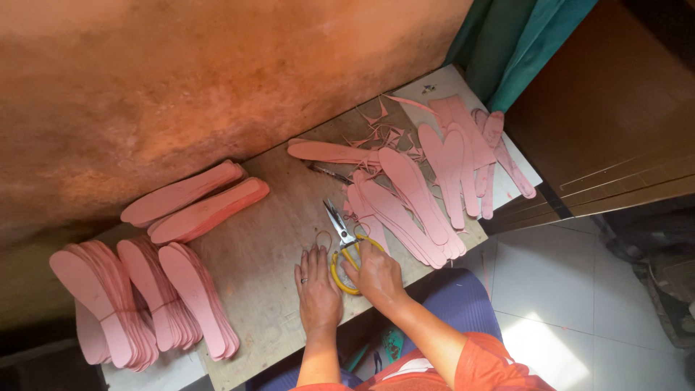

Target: The person trims the edges of pink shoe insoles using yellow-handled scissors, then stacks the finished insoles into neat piles on the table.

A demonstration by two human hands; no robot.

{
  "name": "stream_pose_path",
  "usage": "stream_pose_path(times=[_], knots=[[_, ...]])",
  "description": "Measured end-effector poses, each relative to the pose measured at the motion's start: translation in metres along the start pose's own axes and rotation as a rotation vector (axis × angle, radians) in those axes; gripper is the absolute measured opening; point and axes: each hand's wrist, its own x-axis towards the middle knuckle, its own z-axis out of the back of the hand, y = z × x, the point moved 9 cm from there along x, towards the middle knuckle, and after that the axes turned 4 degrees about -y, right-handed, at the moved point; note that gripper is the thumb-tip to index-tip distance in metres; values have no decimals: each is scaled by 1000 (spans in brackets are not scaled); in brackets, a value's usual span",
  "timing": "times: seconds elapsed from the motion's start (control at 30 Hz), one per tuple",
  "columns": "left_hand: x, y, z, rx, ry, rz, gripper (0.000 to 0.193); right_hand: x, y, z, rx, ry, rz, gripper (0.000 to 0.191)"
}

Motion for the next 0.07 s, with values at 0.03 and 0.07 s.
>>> stream_pose_path(times=[0.03,0.07], knots=[[-2,6,-2,-8,4,15,49,-1,0,-4,-9,22,-6,43],[-3,9,-5,-20,10,24,49,-1,-3,-6,-21,39,-15,43]])
